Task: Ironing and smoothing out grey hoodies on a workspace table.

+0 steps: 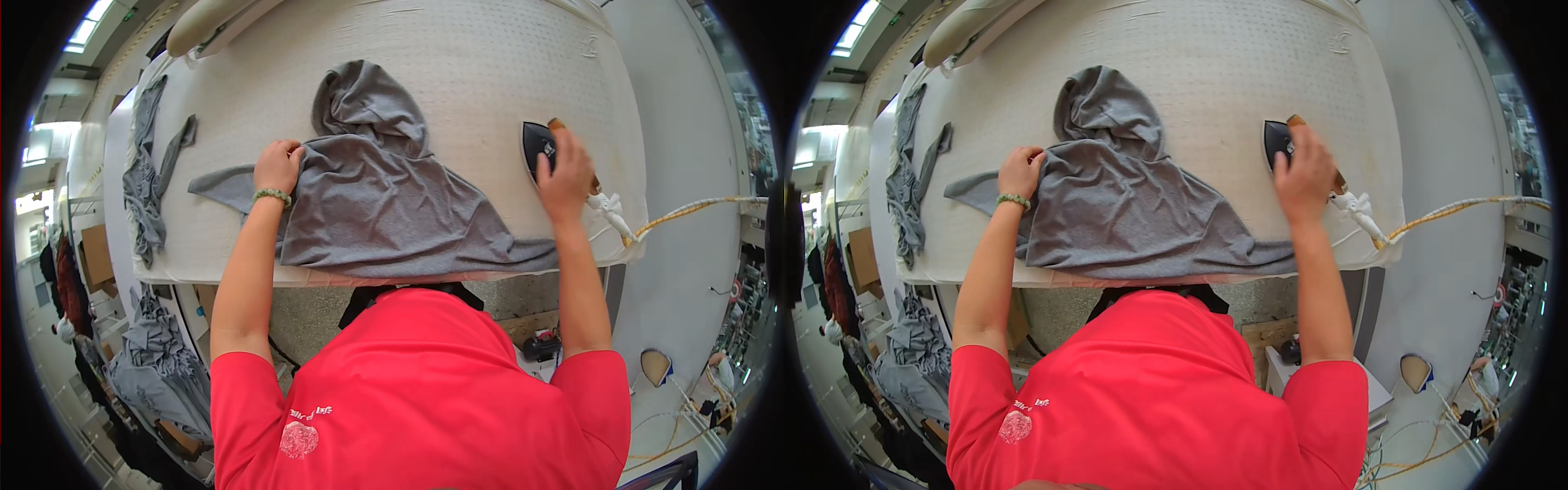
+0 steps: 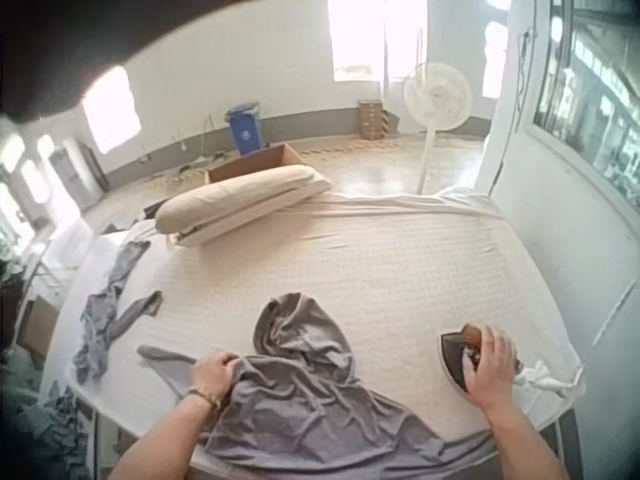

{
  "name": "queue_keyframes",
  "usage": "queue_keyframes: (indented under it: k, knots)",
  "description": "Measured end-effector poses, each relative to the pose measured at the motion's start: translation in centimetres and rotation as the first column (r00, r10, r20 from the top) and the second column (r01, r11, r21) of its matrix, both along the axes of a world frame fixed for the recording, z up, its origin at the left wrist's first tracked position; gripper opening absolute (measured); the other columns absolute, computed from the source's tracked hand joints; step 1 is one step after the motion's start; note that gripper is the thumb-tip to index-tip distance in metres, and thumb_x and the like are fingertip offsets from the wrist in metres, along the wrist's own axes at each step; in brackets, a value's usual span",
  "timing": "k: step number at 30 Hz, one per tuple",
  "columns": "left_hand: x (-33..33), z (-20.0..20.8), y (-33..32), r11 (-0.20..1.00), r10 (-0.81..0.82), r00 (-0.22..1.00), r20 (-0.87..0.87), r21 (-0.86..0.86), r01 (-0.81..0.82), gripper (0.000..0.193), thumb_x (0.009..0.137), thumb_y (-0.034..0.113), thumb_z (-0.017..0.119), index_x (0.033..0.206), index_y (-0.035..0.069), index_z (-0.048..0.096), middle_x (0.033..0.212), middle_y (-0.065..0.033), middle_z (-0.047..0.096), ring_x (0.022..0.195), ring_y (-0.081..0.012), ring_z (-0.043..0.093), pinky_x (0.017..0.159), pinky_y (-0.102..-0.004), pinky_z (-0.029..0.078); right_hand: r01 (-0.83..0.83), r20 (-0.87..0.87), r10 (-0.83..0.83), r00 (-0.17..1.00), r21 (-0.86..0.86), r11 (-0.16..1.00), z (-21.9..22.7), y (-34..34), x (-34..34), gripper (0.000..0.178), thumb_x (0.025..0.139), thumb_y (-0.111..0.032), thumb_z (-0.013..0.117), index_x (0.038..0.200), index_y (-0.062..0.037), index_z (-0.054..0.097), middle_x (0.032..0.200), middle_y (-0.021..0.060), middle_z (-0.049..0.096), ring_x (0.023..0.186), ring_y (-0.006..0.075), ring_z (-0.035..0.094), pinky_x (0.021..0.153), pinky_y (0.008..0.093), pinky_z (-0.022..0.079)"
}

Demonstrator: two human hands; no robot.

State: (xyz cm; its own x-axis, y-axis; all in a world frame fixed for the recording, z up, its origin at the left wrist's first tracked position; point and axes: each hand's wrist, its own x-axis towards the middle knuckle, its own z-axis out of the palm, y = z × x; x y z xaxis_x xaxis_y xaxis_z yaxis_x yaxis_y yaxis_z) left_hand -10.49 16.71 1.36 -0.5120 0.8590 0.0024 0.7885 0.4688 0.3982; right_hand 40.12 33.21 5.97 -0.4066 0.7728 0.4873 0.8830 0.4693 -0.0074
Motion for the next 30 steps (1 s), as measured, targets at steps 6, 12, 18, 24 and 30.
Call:
queue_keyframes:
  k: [6, 12, 18, 24, 30]
  knots:
    - [0.9, -0.4, 4.3, 0.924, -0.069, 0.978, -0.196, -0.383, -0.012, 0.019, 0.09, 0.021, 0.071, 0.104, 0.01, 0.078, 0.107, -0.0158, 0.075, 0.102, -0.0362, 0.071, 0.089, -0.0433, 0.058, -0.086, -0.067, 0.056, 0.996, -0.642, 0.762, -3.6, -8.6, -6.0, 0.018, 0.088, -0.022, 0.078, 0.099, -0.0108, 0.069, 0.103, 0.0093, 0.068, 0.093, 0.0322, 0.07, 0.076, 0.0436, 0.057]
    - [-0.7, 0.2, 6.8, 0.84, 0.007, 0.991, -0.131, -0.537, -0.077, 0.021, 0.082, 0.011, 0.069, 0.101, 0.009, 0.077, 0.105, -0.0192, 0.077, 0.097, -0.037, 0.074, 0.086, -0.0434, 0.059, 0.05, -0.028, -0.085, 0.996, -0.612, 0.789, -4.9, -8.6, -6.0, 0.017, 0.088, -0.021, 0.077, 0.097, -0.0107, 0.067, 0.102, 0.0097, 0.067, 0.092, 0.0332, 0.069, 0.077, 0.0451, 0.056]
    - [-2.8, 9.8, 2.5, 0.943, -0.121, 0.888, 0.443, -0.227, 0.242, 0.011, 0.077, 0.003, 0.066, 0.088, 0.002, 0.065, 0.082, -0.0066, 0.068, 0.079, -0.0171, 0.064, 0.071, -0.0328, 0.052, 0.038, -0.093, -0.173, 0.981, -0.773, 0.633, -0.5, -6.0, -6.2, 0.02, 0.089, -0.018, 0.075, 0.095, -0.0039, 0.063, 0.088, 0.0108, 0.069, 0.075, 0.029, 0.07, 0.07, 0.0439, 0.059]
    - [-2.7, 19.7, -10.2, 0.991, -0.132, 0.592, 0.795, 0.105, 0.079, 0.012, 0.081, 0.003, 0.059, 0.093, 0.004, 0.06, 0.087, 0.0054, 0.053, 0.08, -0.0054, 0.049, 0.07, -0.0214, 0.039, -0.534, -0.64, -0.329, 0.694, -0.765, 0.36, 6.5, -3.5, -3.1, 0.016, 0.098, -0.011, 0.069, 0.091, -0.0001, 0.06, 0.081, 0.0018, 0.063, 0.065, 0.0089, 0.061, 0.053, 0.0281, 0.054]
    - [2.8, 11.2, -20.0, 0.987, 0.132, 0.628, 0.767, -0.158, -0.014, 0.011, 0.088, 0.012, 0.066, 0.095, 0.004, 0.062, 0.085, 0.0045, 0.056, 0.079, -0.0056, 0.051, 0.069, -0.0238, 0.042, -0.267, -0.267, 0.01, 0.964, -0.961, 0.074, 3.3, -3.5, -3.6, 0.016, 0.098, -0.014, 0.071, 0.102, 0.0003, 0.066, 0.084, 0.0038, 0.067, 0.069, 0.0114, 0.064, 0.058, 0.0292, 0.057]
